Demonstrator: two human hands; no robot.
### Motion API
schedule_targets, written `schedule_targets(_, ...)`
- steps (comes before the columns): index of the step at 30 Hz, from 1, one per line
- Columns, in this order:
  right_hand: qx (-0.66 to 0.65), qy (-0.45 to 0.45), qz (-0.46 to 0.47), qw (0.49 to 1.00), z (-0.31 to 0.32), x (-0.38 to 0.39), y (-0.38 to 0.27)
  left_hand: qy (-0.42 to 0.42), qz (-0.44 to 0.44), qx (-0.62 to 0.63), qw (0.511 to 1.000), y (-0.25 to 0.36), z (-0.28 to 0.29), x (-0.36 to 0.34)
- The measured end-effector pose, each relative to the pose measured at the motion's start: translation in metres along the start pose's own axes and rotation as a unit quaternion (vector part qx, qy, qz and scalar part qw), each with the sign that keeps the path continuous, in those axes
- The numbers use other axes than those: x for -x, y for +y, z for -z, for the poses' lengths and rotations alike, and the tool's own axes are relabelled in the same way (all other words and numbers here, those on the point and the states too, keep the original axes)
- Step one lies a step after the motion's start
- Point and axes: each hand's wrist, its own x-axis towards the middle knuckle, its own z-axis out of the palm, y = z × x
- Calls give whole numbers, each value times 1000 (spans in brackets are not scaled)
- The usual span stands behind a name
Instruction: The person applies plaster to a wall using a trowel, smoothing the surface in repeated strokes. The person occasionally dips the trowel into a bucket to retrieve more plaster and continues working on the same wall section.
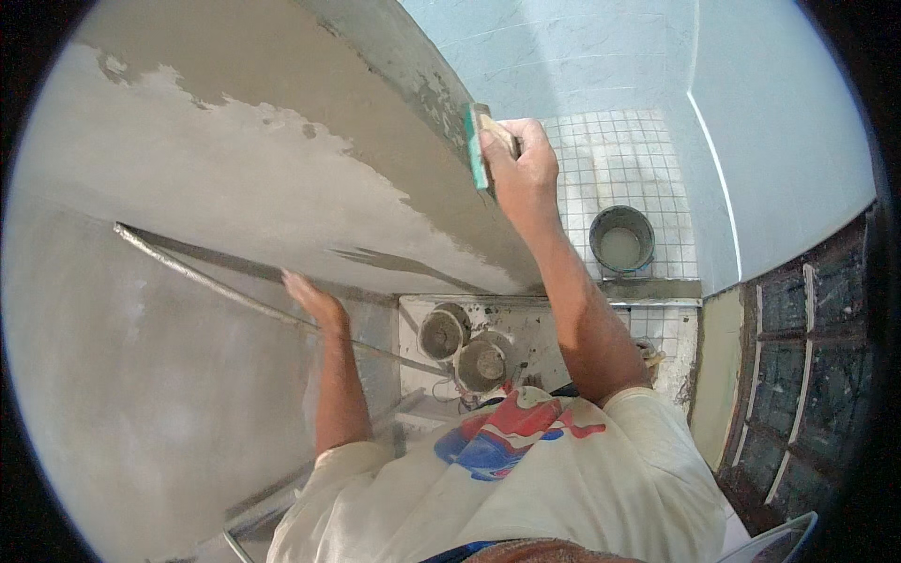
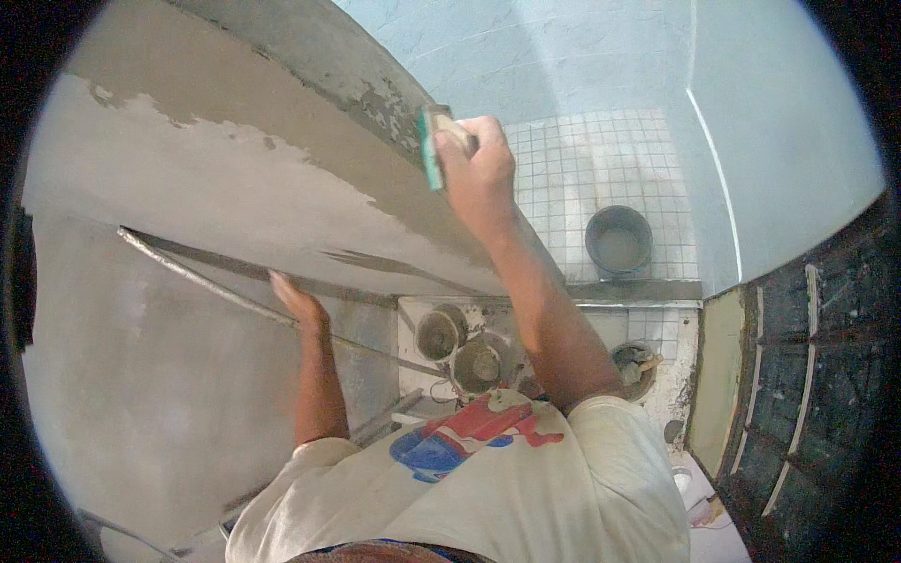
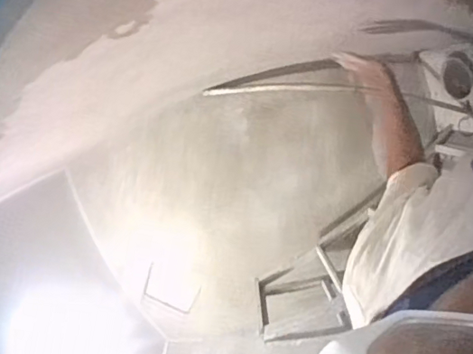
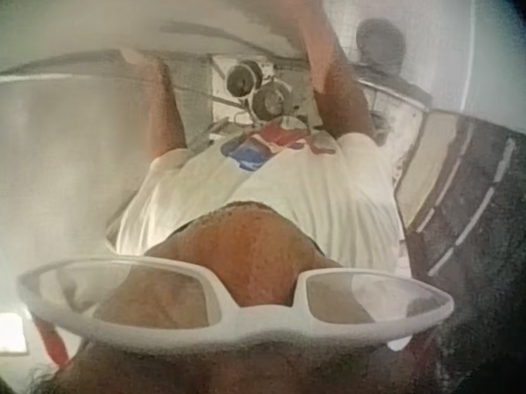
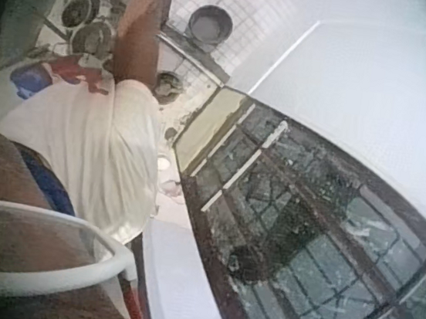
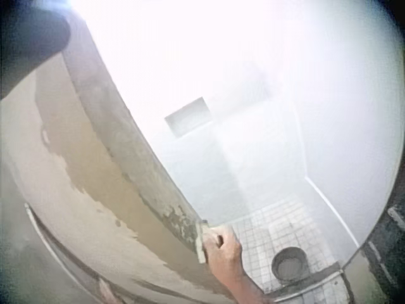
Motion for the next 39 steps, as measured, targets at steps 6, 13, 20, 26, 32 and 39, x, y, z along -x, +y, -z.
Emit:
schedule_targets(6, -31, -32, -104, 994, 27, -24, 28, -182, 380, -66, 904, -199, 96, 238)
schedule_targets(13, -368, 0, -305, 878, 83, -2, 32, -651, -40, -415, 635, -194, 189, 407)
schedule_targets(20, -374, -58, -320, 869, 132, 56, 95, -579, -118, -535, 604, -207, 128, 367)
schedule_targets(26, -35, -63, -29, 997, 117, 63, 0, -517, 220, -263, 784, -75, -9, 275)
schedule_targets(32, -7, -76, -90, 993, 169, 57, 5, -511, 162, -166, 828, -151, -59, 336)
schedule_targets(39, 14, 114, -309, 944, 335, 184, 177, -733, 58, -219, 641, -173, -76, 387)
